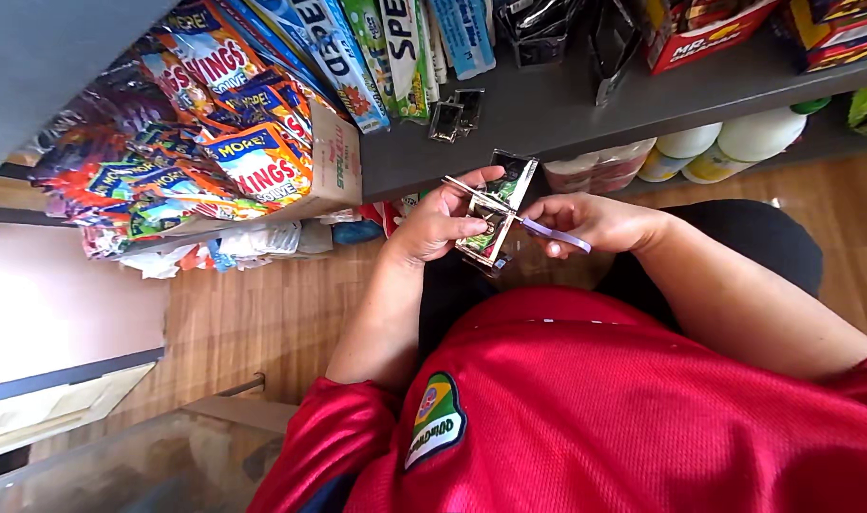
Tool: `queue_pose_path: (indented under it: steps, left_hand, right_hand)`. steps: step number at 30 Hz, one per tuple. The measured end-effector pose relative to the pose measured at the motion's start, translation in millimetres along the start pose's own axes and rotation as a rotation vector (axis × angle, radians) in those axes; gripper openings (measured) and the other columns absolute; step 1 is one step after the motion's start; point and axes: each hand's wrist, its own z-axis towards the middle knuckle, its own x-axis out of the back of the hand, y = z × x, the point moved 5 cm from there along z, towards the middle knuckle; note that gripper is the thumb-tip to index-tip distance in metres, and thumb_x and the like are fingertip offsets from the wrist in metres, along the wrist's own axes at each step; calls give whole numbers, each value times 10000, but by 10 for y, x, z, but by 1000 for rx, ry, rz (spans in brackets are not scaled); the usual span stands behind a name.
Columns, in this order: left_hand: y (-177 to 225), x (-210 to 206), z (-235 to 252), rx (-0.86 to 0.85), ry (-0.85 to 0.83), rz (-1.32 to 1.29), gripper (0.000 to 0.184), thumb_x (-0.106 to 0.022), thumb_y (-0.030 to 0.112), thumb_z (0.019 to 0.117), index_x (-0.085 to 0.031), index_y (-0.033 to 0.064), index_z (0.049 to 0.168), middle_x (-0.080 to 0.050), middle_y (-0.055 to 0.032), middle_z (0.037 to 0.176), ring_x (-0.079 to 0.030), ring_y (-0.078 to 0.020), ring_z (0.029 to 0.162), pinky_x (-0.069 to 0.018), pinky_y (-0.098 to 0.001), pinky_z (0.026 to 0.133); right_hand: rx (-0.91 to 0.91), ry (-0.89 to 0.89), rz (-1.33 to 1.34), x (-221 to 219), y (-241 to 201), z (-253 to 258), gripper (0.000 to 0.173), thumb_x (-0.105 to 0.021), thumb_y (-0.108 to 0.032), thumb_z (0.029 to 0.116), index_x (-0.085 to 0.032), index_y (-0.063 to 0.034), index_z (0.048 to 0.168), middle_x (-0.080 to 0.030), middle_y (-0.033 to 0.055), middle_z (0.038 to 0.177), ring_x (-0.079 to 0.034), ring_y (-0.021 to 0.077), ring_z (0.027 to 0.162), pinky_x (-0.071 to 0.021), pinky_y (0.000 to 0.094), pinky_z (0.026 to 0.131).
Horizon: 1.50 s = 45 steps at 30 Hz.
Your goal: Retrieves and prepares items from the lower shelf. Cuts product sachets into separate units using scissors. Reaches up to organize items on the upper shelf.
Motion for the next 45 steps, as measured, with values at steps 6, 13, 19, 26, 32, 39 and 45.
queue_pose_path:
  steps: [6,13,19,26,32,39,45]
  left_hand:
    - [-5,27,36,46,6,153,722,-644,-68,810,-396,-24,1487,-699,-34,1220,-701,-100,1022,-584,-298,915]
    - [19,327,216,98,256,351,731,-613,-82,839,-375,5,1524,-566,-111,1403,-656,-112,1062,-566,-295,900]
    - [96,656,690,176,338,663,652,-635,-70,881,-460,37,1499,-505,-165,1479,-571,-209,1249,-505,-371,1015]
    - [158,713,788,134,497,831,743,-680,-34,886,-380,84,1556,-412,-195,1552,-516,-287,1332,-502,-435,1022]
    - [-10,147,509,58,438,760,661,-681,-35,886,-438,67,1493,-461,-141,1514,-667,-143,965,-590,-315,796]
    - [-144,-64,393,-114,494,519,511,-670,-63,869,-525,-6,1356,-552,-126,1368,-643,-97,924,-573,-267,798]
    - [-189,-192,384,-152,415,445,654,-669,-10,895,-376,-29,1480,-553,-158,1359,-658,-150,1051,-582,-316,884]
  right_hand:
    - [-49,12,-33,-3,-9,18,332,-706,10,868,-616,-37,1184,-663,-28,775,-610,26,591,-528,166,545]
    - [-37,231,-45,132,31,53,396,-678,-30,901,-570,-13,1281,-664,0,863,-611,38,659,-541,199,617]
    - [92,492,-15,315,70,98,451,-677,-136,906,-537,-31,1322,-663,-7,903,-648,67,729,-581,253,680]
    - [108,564,-118,281,70,110,507,-709,-103,897,-519,6,1355,-672,33,910,-641,65,728,-564,233,675]
    - [184,577,-159,142,118,170,558,-738,-65,876,-507,18,1377,-697,45,997,-668,39,831,-575,215,781]
    - [204,701,-96,170,72,135,515,-762,-13,847,-536,3,1309,-680,29,961,-656,28,801,-573,206,753]
    - [181,745,266,188,59,100,483,-680,61,848,-516,-56,1287,-695,-3,846,-664,76,663,-592,245,632]
